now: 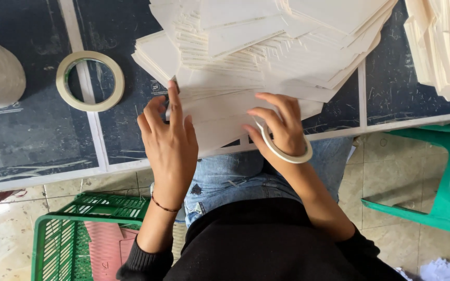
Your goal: The person repeatedly folds white paper sheets in half by hand and places them into a growing stack on the table. The hands enter from below and perform the same folding motion on each sheet in sequence.
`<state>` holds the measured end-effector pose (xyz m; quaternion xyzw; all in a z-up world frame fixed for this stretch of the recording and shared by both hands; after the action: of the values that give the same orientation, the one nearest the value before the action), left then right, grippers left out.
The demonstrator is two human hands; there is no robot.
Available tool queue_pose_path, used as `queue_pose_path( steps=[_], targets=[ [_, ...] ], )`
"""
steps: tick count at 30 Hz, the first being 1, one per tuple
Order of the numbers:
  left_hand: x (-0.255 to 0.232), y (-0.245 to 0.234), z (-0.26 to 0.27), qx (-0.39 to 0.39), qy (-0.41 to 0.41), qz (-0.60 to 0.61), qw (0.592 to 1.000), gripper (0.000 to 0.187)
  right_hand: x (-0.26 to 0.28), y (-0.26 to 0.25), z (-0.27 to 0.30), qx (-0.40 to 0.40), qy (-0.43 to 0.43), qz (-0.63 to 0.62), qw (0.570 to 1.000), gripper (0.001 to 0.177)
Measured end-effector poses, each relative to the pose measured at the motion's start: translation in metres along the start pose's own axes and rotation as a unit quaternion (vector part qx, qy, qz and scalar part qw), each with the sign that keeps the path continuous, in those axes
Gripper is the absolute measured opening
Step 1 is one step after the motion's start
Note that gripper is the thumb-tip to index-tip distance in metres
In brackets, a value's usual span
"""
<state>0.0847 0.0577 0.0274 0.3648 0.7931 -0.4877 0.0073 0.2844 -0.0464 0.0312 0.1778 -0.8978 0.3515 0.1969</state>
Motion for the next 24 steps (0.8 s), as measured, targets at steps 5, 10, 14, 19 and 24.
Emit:
queue_pose_path(
  steps=[5,10,14,19,24],
  targets=[
    [0.022,0.006,-0.009,0.046,-0.082,0.126,0.988,0.072,0.004,0.027,-0.004,0.01,-0.035,0.02,0.999,0.05],
    [0.019,0.002,-0.027,0.069,-0.152,0.306,0.937,0.059,0.003,0.027,-0.012,0.011,-0.048,0.034,0.998,0.054],
    [0.02,0.001,-0.026,0.042,-0.197,0.423,0.884,0.05,-0.004,0.013,-0.029,0.034,0.008,-0.059,0.998,0.054],
    [0.015,0.001,-0.02,0.017,-0.197,0.413,0.889,0.053,-0.005,0.009,-0.048,0.027,0.043,-0.063,0.997,0.038],
    [0.001,-0.005,-0.019,-0.011,-0.165,0.373,0.913,0.063,0.015,0.04,-0.043,-0.038,-0.091,0.133,0.986,0.033]
  ],
)
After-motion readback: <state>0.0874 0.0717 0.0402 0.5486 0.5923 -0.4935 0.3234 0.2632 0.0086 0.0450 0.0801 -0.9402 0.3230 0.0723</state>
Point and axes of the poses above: each hand's wrist, its own z-axis away from the middle knuckle, its own y-axis out of the palm, x = y × z, the point moved 5 cm from there along -z, towards the middle knuckle, and after that the axes turned 11 degrees about -x, right-handed, at the moved point
